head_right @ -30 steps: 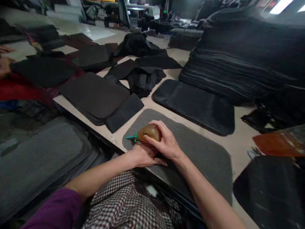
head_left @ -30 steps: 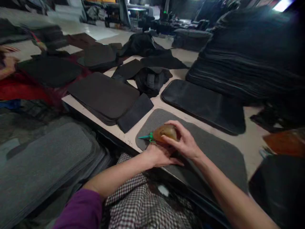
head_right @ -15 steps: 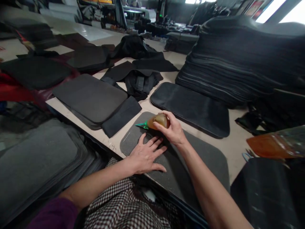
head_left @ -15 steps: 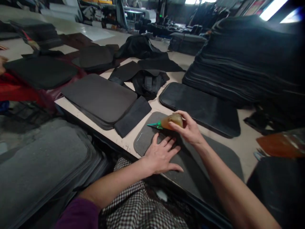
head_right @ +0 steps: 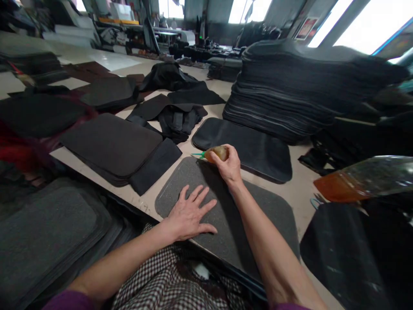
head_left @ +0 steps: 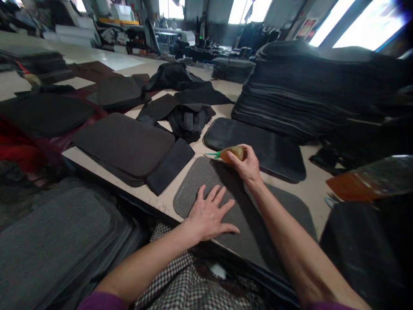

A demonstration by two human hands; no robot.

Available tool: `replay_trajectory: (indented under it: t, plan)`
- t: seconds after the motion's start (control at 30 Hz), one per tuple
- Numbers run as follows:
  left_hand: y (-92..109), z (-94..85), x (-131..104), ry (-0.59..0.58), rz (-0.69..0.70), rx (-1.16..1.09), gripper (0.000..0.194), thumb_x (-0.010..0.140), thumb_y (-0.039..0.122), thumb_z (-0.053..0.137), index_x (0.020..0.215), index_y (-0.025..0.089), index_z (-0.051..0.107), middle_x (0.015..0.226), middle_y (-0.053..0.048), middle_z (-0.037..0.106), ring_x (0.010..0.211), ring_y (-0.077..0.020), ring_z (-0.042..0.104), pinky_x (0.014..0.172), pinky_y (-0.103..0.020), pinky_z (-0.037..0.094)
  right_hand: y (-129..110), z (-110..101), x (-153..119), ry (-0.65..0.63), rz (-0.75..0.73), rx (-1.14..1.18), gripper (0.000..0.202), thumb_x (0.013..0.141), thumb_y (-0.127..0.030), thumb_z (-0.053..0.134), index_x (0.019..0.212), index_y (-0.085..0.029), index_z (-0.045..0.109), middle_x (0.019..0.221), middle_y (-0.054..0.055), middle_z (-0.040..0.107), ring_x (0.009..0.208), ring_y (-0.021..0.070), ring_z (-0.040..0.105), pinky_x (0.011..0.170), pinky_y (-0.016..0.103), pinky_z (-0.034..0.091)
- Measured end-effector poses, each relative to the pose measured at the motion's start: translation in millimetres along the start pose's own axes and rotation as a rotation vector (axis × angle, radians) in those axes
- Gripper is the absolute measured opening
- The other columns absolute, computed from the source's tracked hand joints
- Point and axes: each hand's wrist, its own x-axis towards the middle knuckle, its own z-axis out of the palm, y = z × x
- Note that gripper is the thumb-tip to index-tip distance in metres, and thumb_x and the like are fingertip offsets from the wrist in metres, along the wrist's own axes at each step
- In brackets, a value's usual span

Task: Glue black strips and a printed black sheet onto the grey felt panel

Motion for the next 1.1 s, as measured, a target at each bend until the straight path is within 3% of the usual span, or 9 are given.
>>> replay_trajectory:
  t: [0.13,0.37,0.53,0.7,1.1]
  plan:
    - [0,1.9,2,0.011,-0.063,-0.009,0.088,0.09,0.085,0.024,0.154,0.027,0.045,0.167,-0.019,0.026,0.156,-0.0386,0.02,0.121,-0.062,0.025,-5,-16,-10,0.0,0.04,0.017,0.059,0.076,-0.064,0.073,0.114,-0.021,0.062,0.106,0.006,0.067,0.094,0.0247,0.062,0.089,0.041,0.051]
    - [-2,1.0,5,-0.008,-0.082,0.048,0.085,0.093,0.081,0.024,0.154,0.027,0.045,0.165,-0.014,0.035,0.153,-0.0332,0.03,0.119,-0.054,0.032,-4,-48,-28,-0.005,0.028,-0.139,0.054,0.077,-0.063,0.069,0.11,-0.021,0.063,0.107,0.009,0.068,0.099,0.0278,0.062,0.091,0.044,0.05]
    - [-3,6.0,4,-0.014,-0.086,0.099,0.08,0.095,0.08,0.024,0.156,0.031,0.042,0.167,-0.011,0.032,0.155,-0.0335,0.026,0.121,-0.064,0.022,1,-80,-38,0.035,0.086,-0.186,0.056,0.075,-0.065,0.069,0.109,-0.021,0.064,0.107,0.01,0.068,0.099,0.0288,0.062,0.091,0.045,0.05]
    - [-3,7.4,5,-0.037,-0.092,0.101,0.079,0.093,0.081,0.03,0.156,0.034,0.041,0.167,-0.008,0.031,0.155,-0.0395,0.022,0.119,-0.069,0.021,8,-127,-55,0.081,0.154,-0.24,0.058,0.074,-0.065,0.069,0.11,-0.02,0.064,0.108,0.011,0.068,0.1,0.0301,0.062,0.091,0.046,0.049]
    - [-3,9.8,8,-0.094,-0.083,0.196,0.074,0.096,0.075,0.032,0.158,0.034,0.039,0.168,-0.008,0.029,0.154,-0.0405,0.022,0.119,-0.067,0.021,44,-257,-108,0.253,0.366,-0.437,0.061,0.072,-0.069,0.071,0.109,-0.02,0.068,0.1,0.009,0.071,0.087,0.0278,0.064,0.078,0.041,0.051]
